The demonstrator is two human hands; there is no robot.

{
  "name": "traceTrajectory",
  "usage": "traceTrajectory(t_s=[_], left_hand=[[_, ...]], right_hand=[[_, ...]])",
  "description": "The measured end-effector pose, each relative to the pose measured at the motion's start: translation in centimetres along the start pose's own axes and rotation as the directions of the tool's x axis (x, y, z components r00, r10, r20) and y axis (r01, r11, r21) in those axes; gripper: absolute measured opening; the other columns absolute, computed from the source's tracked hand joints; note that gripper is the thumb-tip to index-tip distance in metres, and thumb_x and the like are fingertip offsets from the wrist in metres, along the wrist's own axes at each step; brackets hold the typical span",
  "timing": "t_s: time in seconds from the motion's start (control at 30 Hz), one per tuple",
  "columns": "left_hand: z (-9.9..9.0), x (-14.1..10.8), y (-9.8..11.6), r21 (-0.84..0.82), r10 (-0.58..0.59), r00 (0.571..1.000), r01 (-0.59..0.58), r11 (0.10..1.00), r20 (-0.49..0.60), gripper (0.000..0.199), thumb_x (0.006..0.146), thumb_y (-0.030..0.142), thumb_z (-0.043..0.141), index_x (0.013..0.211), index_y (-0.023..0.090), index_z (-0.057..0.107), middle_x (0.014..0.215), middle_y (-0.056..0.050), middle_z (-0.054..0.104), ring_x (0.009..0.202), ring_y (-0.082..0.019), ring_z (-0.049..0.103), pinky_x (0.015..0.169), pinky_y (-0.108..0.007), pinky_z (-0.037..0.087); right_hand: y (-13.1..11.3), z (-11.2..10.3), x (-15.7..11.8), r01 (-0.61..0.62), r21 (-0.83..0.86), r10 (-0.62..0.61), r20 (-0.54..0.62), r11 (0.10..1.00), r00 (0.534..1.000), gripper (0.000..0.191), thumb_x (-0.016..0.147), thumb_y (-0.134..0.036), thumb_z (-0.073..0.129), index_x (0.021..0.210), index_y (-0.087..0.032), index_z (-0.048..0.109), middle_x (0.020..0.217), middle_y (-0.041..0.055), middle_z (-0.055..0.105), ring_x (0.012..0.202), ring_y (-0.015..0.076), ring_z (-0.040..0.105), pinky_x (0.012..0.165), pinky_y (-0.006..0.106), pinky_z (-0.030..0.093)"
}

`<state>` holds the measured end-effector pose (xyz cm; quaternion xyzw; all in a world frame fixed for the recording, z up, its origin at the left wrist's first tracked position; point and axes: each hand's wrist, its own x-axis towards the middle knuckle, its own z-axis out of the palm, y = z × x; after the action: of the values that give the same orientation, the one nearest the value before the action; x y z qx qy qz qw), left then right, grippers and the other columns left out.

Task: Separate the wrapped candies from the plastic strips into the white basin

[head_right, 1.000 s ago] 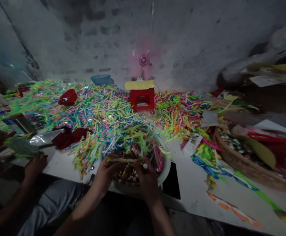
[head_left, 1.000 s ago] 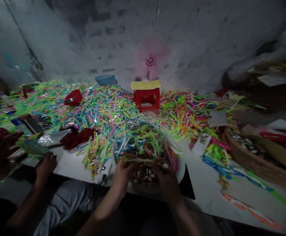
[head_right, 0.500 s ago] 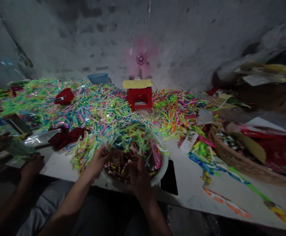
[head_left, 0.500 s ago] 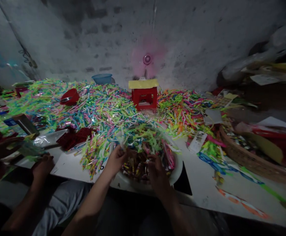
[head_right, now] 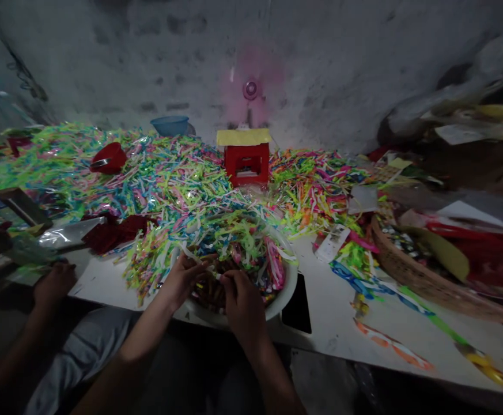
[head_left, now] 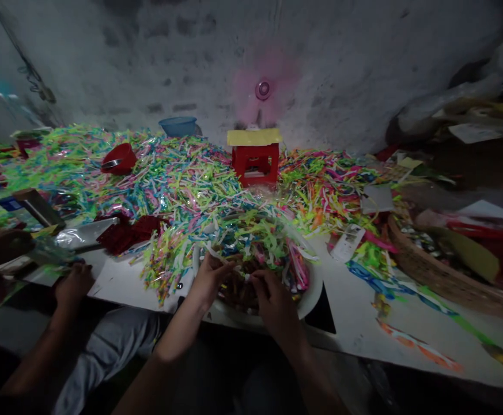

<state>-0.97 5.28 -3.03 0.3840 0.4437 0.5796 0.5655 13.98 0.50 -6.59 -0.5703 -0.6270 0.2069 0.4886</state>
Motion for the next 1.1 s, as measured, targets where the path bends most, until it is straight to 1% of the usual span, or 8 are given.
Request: traceTrajectory(t_s=[0.13,0.3,0.43,0.57,0.67,0.8,0.93,1.1], left_hand=[[0.1,-0.1,0.1,-0.006,-0.036,0.988,0.037,0.999,0.149,0.054,0.057,0.036,0.084,0.105,0.03,0.06,0.088,-0.005,0.075,0.1,-0.036,0.066,0.061,-0.04,0.058],[0.2,-0.2,-0.1,0.025,0.029,0.994,-0.032,0.999,0.109,0.051,0.062,0.041,0.08,0.108,0.033,0.058,0.091,-0.003,0.074,0.1,-0.035,0.066,0.061,-0.041,0.059],[0.2,-0.2,-0.3,0.029,0.001,0.996,-0.003,1.0,0.085,0.047,0.065,0.041,0.078,0.106,0.034,0.057,0.092,-0.002,0.074,0.098,-0.034,0.067,0.06,-0.039,0.059],[0.0,0.0,-0.5,-0.025,-0.061,0.989,0.065,0.998,0.138,0.045,0.065,0.036,0.079,0.105,0.029,0.058,0.091,-0.005,0.074,0.1,-0.034,0.066,0.063,-0.036,0.058],[-0.2,0.1,-0.6,-0.058,-0.054,0.985,0.064,0.996,0.165,0.049,0.063,0.033,0.08,0.106,0.026,0.058,0.094,-0.007,0.074,0.099,-0.033,0.067,0.067,-0.035,0.058],[-0.4,0.1,-0.8,-0.092,-0.058,0.974,0.08,0.993,0.218,0.055,0.062,0.029,0.082,0.109,0.025,0.055,0.099,-0.007,0.074,0.097,-0.031,0.067,0.069,-0.034,0.057],[-0.5,0.2,-1.0,-0.118,-0.063,0.969,0.093,0.989,0.241,0.067,0.061,0.026,0.083,0.117,0.021,0.047,0.104,-0.01,0.072,0.094,-0.028,0.069,0.067,-0.029,0.056],[-0.6,0.3,-1.2,-0.134,-0.044,0.957,0.086,0.987,0.286,0.071,0.062,0.028,0.083,0.122,0.021,0.045,0.102,-0.009,0.073,0.09,-0.024,0.07,0.067,-0.028,0.055]], right_hand=[[0.4,0.3,-0.1,0.014,-0.031,-0.016,-0.068,0.999,0.998,0.027,0.092,-0.042,0.043,0.097,-0.021,0.059,0.096,0.0076,0.068,0.091,0.0218,0.064,0.08,0.033,0.047],[0.1,0.2,-0.2,0.009,-0.108,-0.005,0.035,0.994,0.999,0.023,0.092,-0.037,0.042,0.097,-0.022,0.06,0.093,0.0052,0.07,0.088,0.021,0.066,0.075,0.03,0.048],[-0.3,0.1,-0.2,0.021,-0.118,-0.02,0.01,0.993,1.0,0.021,0.091,-0.035,0.043,0.095,-0.022,0.059,0.091,0.0049,0.07,0.087,0.0203,0.066,0.076,0.03,0.047],[-0.5,0.0,-0.2,-0.003,-0.115,0.007,0.031,0.993,1.0,0.019,0.09,-0.036,0.045,0.094,-0.022,0.058,0.091,0.0044,0.069,0.086,0.0208,0.066,0.074,0.03,0.047],[-0.4,0.0,-0.2,-0.06,-0.1,0.065,0.049,0.993,0.997,0.021,0.09,-0.038,0.044,0.095,-0.023,0.057,0.089,0.0043,0.069,0.084,0.021,0.066,0.072,0.03,0.046],[-0.4,0.0,-0.1,-0.057,-0.074,0.06,0.04,0.996,0.997,0.021,0.09,-0.039,0.044,0.093,-0.022,0.057,0.09,0.0051,0.068,0.086,0.0217,0.065,0.075,0.031,0.046],[-0.2,-0.2,0.1,-0.095,-0.051,0.101,0.135,0.994,0.986,0.023,0.089,-0.04,0.044,0.092,-0.022,0.058,0.085,0.0042,0.069,0.081,0.0214,0.066,0.073,0.032,0.048],[0.1,-0.3,0.4,-0.085,-0.034,0.09,0.202,0.996,0.975,0.031,0.088,-0.04,0.044,0.102,-0.021,0.064,0.103,0.0073,0.071,0.099,0.0253,0.065,0.087,0.039,0.047]])
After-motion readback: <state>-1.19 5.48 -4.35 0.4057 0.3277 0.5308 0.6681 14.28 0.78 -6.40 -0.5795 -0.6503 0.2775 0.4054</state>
